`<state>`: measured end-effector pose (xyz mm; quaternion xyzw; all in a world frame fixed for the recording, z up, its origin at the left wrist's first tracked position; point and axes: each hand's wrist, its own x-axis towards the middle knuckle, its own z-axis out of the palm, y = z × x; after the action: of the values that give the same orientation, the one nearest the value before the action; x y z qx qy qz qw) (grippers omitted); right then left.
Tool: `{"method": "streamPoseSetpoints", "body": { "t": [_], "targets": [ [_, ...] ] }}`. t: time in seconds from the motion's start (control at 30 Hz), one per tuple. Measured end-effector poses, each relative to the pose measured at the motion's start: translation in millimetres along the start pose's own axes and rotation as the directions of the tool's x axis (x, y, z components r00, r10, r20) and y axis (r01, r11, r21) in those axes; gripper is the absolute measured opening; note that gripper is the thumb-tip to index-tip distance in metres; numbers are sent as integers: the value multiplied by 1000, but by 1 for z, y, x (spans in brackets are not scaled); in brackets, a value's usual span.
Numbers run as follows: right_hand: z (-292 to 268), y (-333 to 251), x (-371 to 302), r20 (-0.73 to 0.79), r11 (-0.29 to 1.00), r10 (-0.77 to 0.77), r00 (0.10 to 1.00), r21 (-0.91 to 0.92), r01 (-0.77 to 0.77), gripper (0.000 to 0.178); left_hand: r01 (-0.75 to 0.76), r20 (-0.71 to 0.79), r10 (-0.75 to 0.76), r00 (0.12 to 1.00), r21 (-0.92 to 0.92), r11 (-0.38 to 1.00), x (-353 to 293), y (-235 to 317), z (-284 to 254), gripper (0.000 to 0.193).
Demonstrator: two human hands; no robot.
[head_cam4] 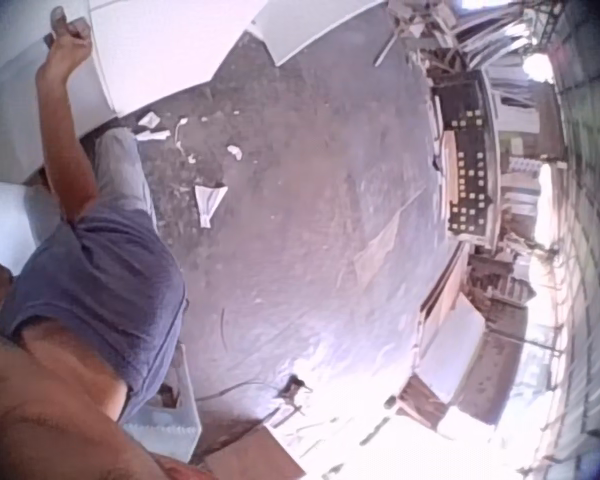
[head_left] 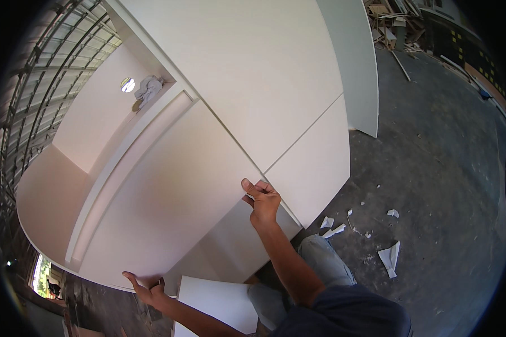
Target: The person assembles a white cabinet by positioning and holding a panel in place, using a power drill to secure it with a screw, and then fitting another panel onto the drawer mechanism.
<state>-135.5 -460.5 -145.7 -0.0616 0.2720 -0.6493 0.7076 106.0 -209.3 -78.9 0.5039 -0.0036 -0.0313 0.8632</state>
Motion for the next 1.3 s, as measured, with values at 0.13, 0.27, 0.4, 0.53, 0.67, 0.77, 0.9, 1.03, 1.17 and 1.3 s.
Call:
{"method": "streamPoseSetpoints", "body": {
  "t": [0.13,0.27,0.4,0.53,0.67,0.77,0.9,1.03,1.17,1.3],
  "targets": [
    [0,0,2,-12,1000,-16,1000,24,16,36,11,-79,-20,997,-111,994,2,-4,8,83],
    [-3,7,4,0,1000,-19,1000,10,19,36,31,-70,-46,996,-196,980,-2,-5,11,78],
    [-2,1,2,9,1000,-7,1000,-1,7,29,57,-64,-72,995,-210,976,-2,-2,13,77],
    [-7,8,9,13,999,-28,1000,-21,28,29,56,-57,-69,996,-203,978,-5,-1,14,80],
    [-6,6,9,-5,999,-35,999,-5,35,34,77,-59,-90,994,-190,979,-6,-1,16,80],
    [-10,7,11,79,999,-49,996,-6,49,32,52,-3,-53,999,-177,983,5,-10,7,90],
    [-10,5,10,89,999,-32,996,-24,34,28,65,-36,-76,996,-240,969,1,-13,12,85],
    [-12,5,13,124,1000,-17,992,-6,18,22,54,-56,-73,996,-281,958,0,-9,12,85],
    [-13,1,10,157,1000,-11,988,-18,14,25,16,-127,-52,991,-273,962,-15,-6,22,84],
    [-16,2,11,192,999,0,981,-53,11,31,-115,-274,30,961,-300,947,2,-18,19,61]
  ]
}}
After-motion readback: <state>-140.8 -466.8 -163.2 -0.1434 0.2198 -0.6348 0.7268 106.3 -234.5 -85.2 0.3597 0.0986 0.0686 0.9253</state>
